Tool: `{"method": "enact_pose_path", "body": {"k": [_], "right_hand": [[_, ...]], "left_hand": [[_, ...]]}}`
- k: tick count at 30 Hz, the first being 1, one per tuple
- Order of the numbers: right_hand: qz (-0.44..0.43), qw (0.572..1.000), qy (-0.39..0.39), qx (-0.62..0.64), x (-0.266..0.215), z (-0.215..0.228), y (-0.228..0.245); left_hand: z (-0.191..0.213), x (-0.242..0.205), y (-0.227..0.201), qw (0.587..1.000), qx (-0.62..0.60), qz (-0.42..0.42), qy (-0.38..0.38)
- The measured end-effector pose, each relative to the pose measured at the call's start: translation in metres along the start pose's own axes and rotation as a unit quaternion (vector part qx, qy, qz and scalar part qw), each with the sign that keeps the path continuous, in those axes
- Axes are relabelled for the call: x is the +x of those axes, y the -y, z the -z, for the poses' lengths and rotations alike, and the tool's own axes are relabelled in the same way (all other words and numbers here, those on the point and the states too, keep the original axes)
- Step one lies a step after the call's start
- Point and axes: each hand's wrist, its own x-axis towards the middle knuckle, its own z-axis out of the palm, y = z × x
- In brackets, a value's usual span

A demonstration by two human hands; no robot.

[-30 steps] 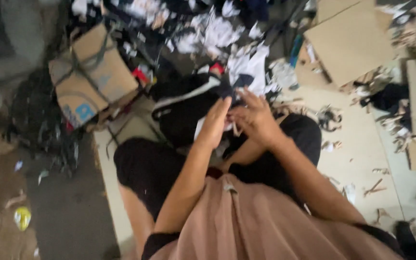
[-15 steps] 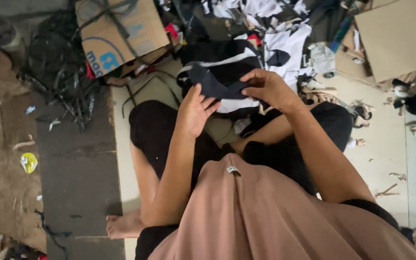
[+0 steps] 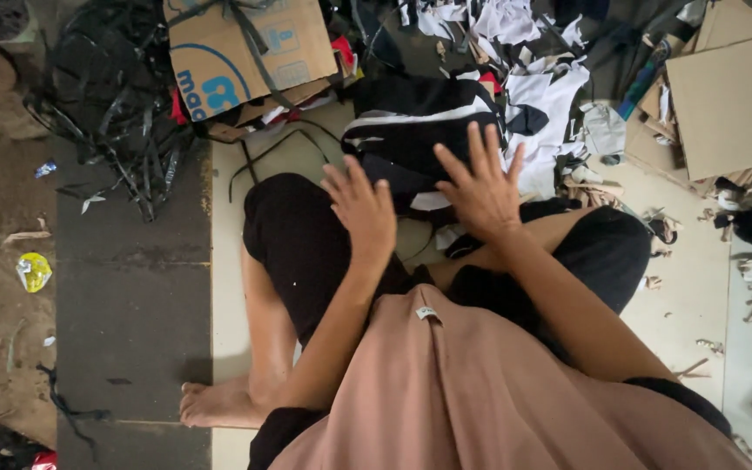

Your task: The person sits on the floor and sorts through a pile of fabric scraps. They pick up individual pieces, unfold them, and place them into a small pile on their lap. The person handles various colors and sizes of fabric, including white, black, and green pieces.

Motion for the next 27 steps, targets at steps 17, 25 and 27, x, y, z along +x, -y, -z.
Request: {"method": "enact_pose_path", "body": {"k": [17,25,27], "right_hand": [[-0.003,0.989,0.145,0.037,0.021,-0.086,0.009],[0.030,0.997,0.069,-0.006,0.016,-0.071,-0.028],[0.053,0.995,0.041,-0.078,-0.005,-0.056,-0.056]], "left_hand": [[-0.073,-0.007,0.029,0.957,0.254,-0.036,0.138],[-0.050,-0.005,0.014,0.955,0.261,-0.040,0.134],[-0.052,-0.014,0.012,0.955,0.278,-0.060,0.089]]}}
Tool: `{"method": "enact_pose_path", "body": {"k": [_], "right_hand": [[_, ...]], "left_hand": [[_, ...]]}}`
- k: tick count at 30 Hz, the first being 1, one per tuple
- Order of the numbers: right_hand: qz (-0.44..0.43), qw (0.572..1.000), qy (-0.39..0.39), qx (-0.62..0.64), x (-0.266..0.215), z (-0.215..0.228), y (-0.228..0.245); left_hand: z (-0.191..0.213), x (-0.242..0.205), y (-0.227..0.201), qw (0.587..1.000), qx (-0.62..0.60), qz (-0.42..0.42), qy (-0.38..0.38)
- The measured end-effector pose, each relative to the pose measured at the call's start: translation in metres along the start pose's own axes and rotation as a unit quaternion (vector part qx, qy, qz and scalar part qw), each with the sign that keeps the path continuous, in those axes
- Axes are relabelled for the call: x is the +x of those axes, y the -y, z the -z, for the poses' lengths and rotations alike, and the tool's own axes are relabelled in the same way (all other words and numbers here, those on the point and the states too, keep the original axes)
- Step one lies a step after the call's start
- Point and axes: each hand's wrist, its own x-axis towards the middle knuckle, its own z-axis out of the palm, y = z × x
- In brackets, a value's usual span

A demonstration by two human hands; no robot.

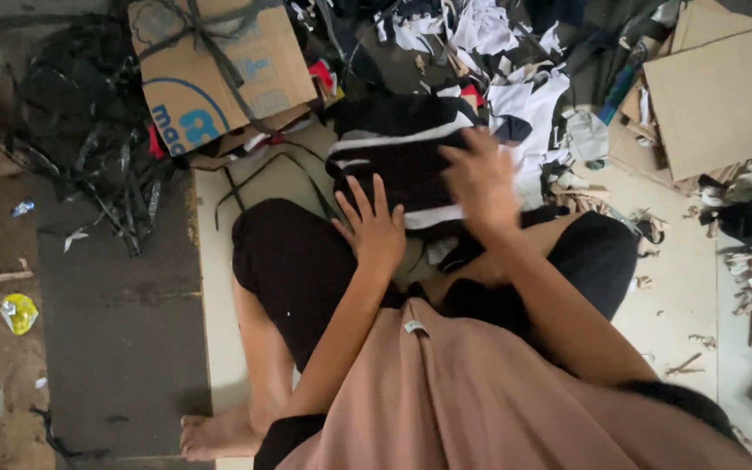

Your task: The person sits on the floor and sorts through a pile of fabric scraps. They pick up individual pieces, unfold them, and place them into a small pile on their lap. The person handles various colors and sizes of fabric, including white, black, and green pieces.

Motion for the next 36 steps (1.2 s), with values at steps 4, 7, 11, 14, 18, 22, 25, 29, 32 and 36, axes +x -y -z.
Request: {"method": "enact_pose_path", "body": {"k": [4,7,11,14,18,22,25,29,32,36], "right_hand": [[-0.226,0.969,0.020,0.103,-0.065,-0.025,-0.055],[-0.278,0.926,0.253,0.008,-0.086,-0.046,-0.066],[-0.331,0.906,0.264,-0.016,-0.077,-0.090,-0.093],[-0.444,0.858,0.060,0.252,-0.075,-0.047,-0.131],[-0.446,0.857,0.052,0.254,-0.058,0.044,-0.114],[-0.345,0.922,0.085,0.150,-0.049,0.076,-0.037],[-0.254,0.950,0.082,0.162,-0.064,0.067,-0.001],[0.019,0.967,0.252,0.035,-0.081,0.120,-0.017],[-0.468,0.641,0.173,0.584,-0.088,0.087,-0.060],[-0.504,0.478,0.269,0.668,-0.049,0.120,-0.026]], "left_hand": [[0.014,0.008,-0.023,0.999,0.020,0.003,-0.028],[0.029,-0.002,-0.046,0.998,-0.011,-0.033,-0.043],[0.048,-0.007,-0.067,0.988,-0.127,-0.066,-0.056],[0.060,-0.004,-0.057,0.980,-0.176,-0.090,0.027],[0.048,-0.004,-0.066,0.955,-0.266,-0.111,0.072],[0.041,-0.009,-0.097,0.823,-0.516,-0.137,0.192],[0.058,-0.005,-0.104,0.752,-0.582,-0.059,0.302],[0.071,-0.005,-0.078,0.687,-0.640,0.075,0.336],[0.111,0.002,-0.073,0.651,-0.678,0.119,0.319],[0.148,0.008,-0.079,0.659,-0.668,0.116,0.326]]}}
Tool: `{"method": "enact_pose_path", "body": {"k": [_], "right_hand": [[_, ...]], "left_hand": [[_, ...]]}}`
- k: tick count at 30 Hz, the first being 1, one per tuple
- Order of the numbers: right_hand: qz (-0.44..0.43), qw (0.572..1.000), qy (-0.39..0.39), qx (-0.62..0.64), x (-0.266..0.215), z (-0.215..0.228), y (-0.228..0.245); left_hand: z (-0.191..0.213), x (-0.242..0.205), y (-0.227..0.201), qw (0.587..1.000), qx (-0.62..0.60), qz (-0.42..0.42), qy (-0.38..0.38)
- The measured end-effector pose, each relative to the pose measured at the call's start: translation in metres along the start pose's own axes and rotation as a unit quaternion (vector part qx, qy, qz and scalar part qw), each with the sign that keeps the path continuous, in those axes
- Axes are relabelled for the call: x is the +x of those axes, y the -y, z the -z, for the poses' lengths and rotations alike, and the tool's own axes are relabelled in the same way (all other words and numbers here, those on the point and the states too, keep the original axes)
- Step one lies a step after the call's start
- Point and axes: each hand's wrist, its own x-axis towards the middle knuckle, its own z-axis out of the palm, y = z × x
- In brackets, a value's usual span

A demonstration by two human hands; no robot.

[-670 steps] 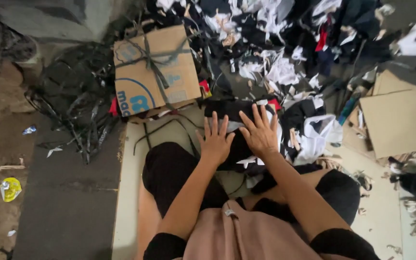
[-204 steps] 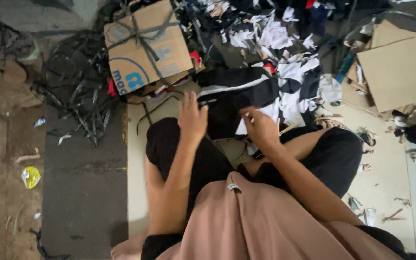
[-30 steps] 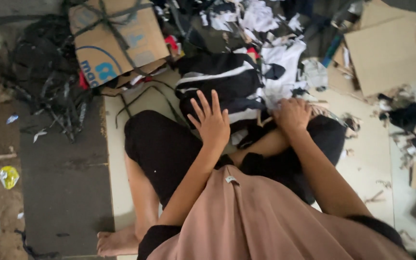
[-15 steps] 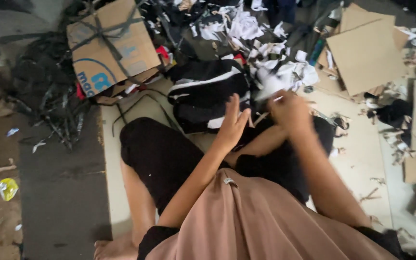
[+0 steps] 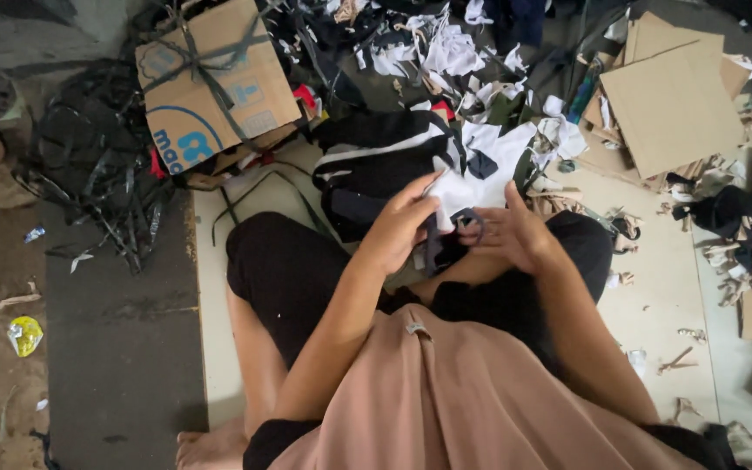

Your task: The person sits on the floor and sorts through a pile of fabric scraps. They pick up individual pieces, unfold them, and place them into a small pile on their lap. The person handles various colors and sizes of fabric, including white, black, and green pieces.

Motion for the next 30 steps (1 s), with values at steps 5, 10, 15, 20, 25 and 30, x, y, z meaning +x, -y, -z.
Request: {"method": "enact_pose_path", "body": {"k": [5,10,15,20,25,30], "right_hand": [[0.006,0.902,0.026,0.431,0.075,-0.011,-0.035],[0.175,0.941,0.146,0.250,0.037,-0.035,0.060],[0.235,0.936,0.110,0.236,0.135,-0.037,0.066],[0.232,0.961,0.015,0.147,0.086,-0.103,0.073],[0.177,0.981,-0.069,0.048,0.133,-0.081,0.012],[0.218,0.960,-0.139,-0.103,0.061,-0.087,0.041]], "left_hand": [[0.002,-0.005,-0.010,0.992,-0.044,-0.091,0.077],[0.046,-0.006,-0.042,0.989,-0.018,-0.145,0.020],[0.075,0.003,-0.067,0.985,-0.025,-0.166,-0.035],[0.104,-0.004,-0.062,0.982,0.117,-0.098,-0.112],[0.130,0.009,-0.010,0.980,0.132,-0.029,-0.145],[0.125,0.021,0.012,0.971,0.160,-0.062,-0.164]]}}
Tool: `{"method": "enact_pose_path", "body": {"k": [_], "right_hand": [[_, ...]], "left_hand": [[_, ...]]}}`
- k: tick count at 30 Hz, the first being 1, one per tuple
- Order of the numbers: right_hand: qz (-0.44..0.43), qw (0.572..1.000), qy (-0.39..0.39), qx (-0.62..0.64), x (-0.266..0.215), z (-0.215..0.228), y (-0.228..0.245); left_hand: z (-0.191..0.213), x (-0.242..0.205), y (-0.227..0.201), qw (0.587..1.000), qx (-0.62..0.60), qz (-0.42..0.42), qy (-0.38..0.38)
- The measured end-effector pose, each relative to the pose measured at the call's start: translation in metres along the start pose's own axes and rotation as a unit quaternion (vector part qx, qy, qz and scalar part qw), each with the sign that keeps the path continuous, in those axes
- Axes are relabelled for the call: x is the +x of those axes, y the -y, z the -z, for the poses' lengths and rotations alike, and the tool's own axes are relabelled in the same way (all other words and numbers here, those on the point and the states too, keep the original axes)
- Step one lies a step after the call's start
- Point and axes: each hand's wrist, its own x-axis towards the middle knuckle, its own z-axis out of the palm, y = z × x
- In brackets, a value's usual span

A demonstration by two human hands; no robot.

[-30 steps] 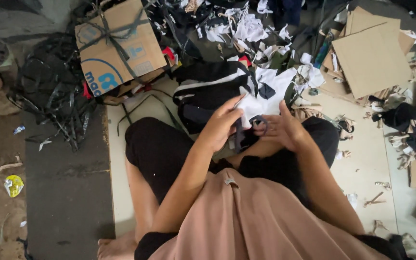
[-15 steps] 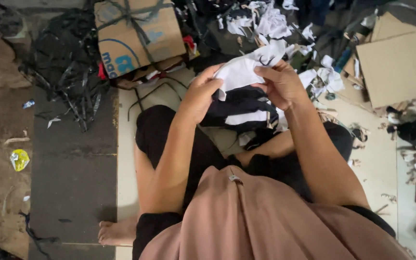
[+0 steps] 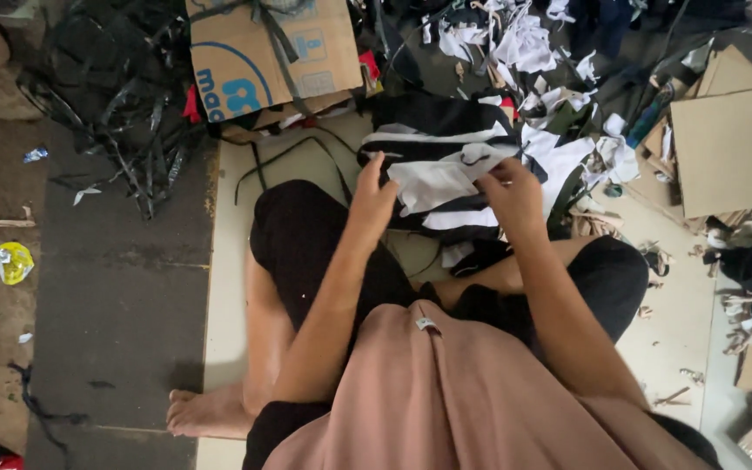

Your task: The person sits on the floor and sorts through a pile of fabric scraps. They pick up individual pieces, unfold them, and place them into a small pile on their lap. The person handles various colors and sizes of fabric, including white, black, and green pieces.

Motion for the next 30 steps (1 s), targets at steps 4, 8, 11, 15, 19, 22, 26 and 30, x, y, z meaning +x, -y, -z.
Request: {"method": "enact_pose_path", "body": {"k": [4,8,11,15,19,22,26,30], "right_hand": [[0.341,0.840,-0.212,-0.364,0.003,-0.007,-0.018],[0.291,0.787,-0.086,-0.537,0.011,-0.044,-0.018],[0.285,0.799,-0.033,-0.528,0.026,-0.054,-0.029],[0.269,0.795,-0.024,-0.544,0.039,-0.058,-0.043],[0.299,0.787,-0.062,-0.537,0.054,-0.059,-0.067],[0.337,0.775,-0.088,-0.527,0.060,-0.061,-0.075],[0.336,0.772,-0.084,-0.532,0.067,-0.061,-0.083],[0.306,0.759,-0.097,-0.567,0.063,-0.054,-0.070]], "left_hand": [[-0.031,-0.005,0.003,0.966,0.228,-0.100,-0.064],[-0.069,-0.004,0.016,0.899,0.408,-0.130,-0.094],[-0.076,-0.001,0.022,0.883,0.442,-0.135,-0.088],[-0.083,0.021,0.064,0.861,0.491,-0.107,-0.073],[-0.091,0.027,0.075,0.821,0.545,-0.127,-0.119],[-0.091,0.029,0.081,0.807,0.553,-0.158,-0.131],[-0.090,0.034,0.090,0.789,0.562,-0.193,-0.158],[-0.086,0.026,0.051,0.806,0.570,-0.145,-0.062]]}}
